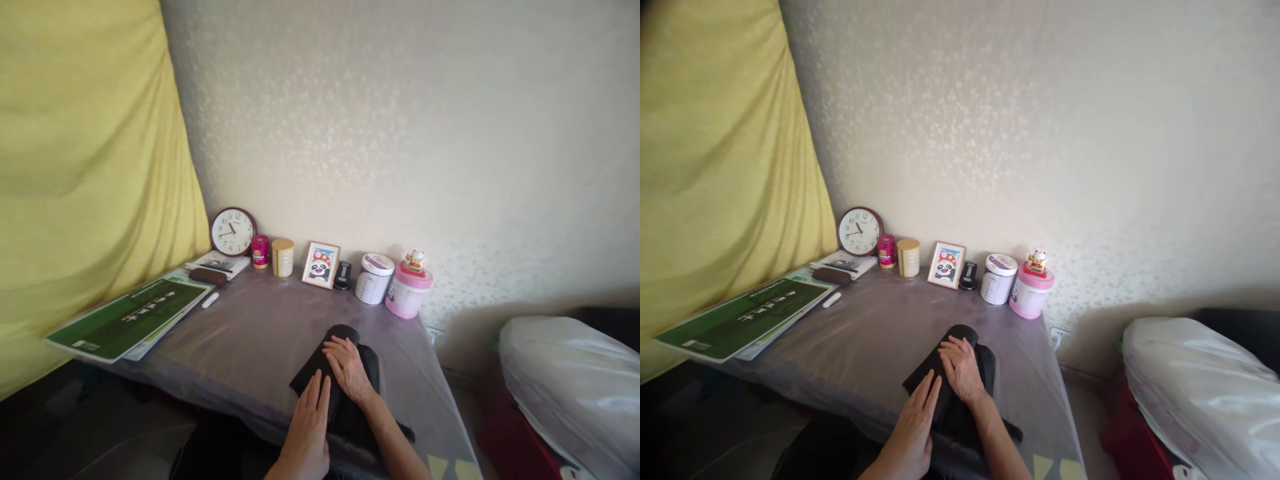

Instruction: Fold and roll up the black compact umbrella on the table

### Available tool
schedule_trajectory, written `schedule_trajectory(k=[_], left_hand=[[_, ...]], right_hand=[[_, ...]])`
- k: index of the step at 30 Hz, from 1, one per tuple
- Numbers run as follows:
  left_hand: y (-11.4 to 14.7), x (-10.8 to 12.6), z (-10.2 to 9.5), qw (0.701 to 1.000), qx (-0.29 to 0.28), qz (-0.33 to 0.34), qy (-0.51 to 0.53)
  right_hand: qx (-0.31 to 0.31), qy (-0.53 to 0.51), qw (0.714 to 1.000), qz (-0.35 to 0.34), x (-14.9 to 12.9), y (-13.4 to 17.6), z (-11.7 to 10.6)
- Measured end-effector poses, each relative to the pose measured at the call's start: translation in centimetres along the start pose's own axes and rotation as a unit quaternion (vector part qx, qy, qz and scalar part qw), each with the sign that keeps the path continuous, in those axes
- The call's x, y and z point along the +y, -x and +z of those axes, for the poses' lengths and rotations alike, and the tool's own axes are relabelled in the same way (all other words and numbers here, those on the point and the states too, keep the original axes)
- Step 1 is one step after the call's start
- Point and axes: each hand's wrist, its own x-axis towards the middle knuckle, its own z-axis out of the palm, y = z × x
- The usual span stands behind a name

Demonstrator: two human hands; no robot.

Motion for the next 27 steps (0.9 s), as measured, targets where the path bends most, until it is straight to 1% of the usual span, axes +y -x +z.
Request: schedule_trajectory(k=[2,4,6,8,10,13,15,16,20,22,24,27], left_hand=[[0.1,0.0,0.0,1.0,0.004,-0.002,-0.001],[0.1,-0.1,0.2,1.0,0.012,-0.001,0.005],[0.0,-0.3,0.4,1.0,0.022,0.005,0.016],[-0.1,-0.6,0.6,0.999,0.033,0.017,0.03],[-0.2,-0.9,0.5,0.998,0.039,0.025,0.05],[-0.4,-1.0,-0.2,0.995,0.029,0.016,0.098],[-0.4,-1.0,-0.9,0.99,0.02,0.01,0.137],[-0.4,-1.1,-1.2,0.987,0.017,0.009,0.157],[-0.3,-1.4,-2.2,0.977,0.009,0.008,0.211],[-0.3,-1.6,-2.5,0.974,0.005,0.008,0.225],[-0.2,-1.8,-2.7,0.972,0.003,0.008,0.234],[-0.1,-1.8,-2.7,0.973,0.001,0.009,0.232]], right_hand=[[0.045,0.016,0.998,0.045,1.9,-1.1,0.1],[0.085,0.021,0.991,0.102,4.1,-2.0,-0.4],[0.128,0.018,0.972,0.198,6.0,-1.8,-1.4],[0.159,0.002,0.945,0.286,7.4,-0.4,-2.5],[0.163,-0.004,0.923,0.348,8.1,1.9,-3.5],[0.125,-0.064,0.895,0.423,8.2,4.9,-4.4],[0.102,-0.09,0.885,0.445,8.0,5.8,-4.5],[0.093,-0.089,0.886,0.445,7.8,5.8,-4.5],[0.078,-0.041,0.903,0.421,7.5,5.0,-4.1],[0.08,-0.001,0.909,0.409,7.3,4.9,-4.0],[0.068,0.052,0.911,0.402,6.9,5.2,-4.1],[0.03,0.166,0.902,0.398,5.9,5.6,-4.5]])
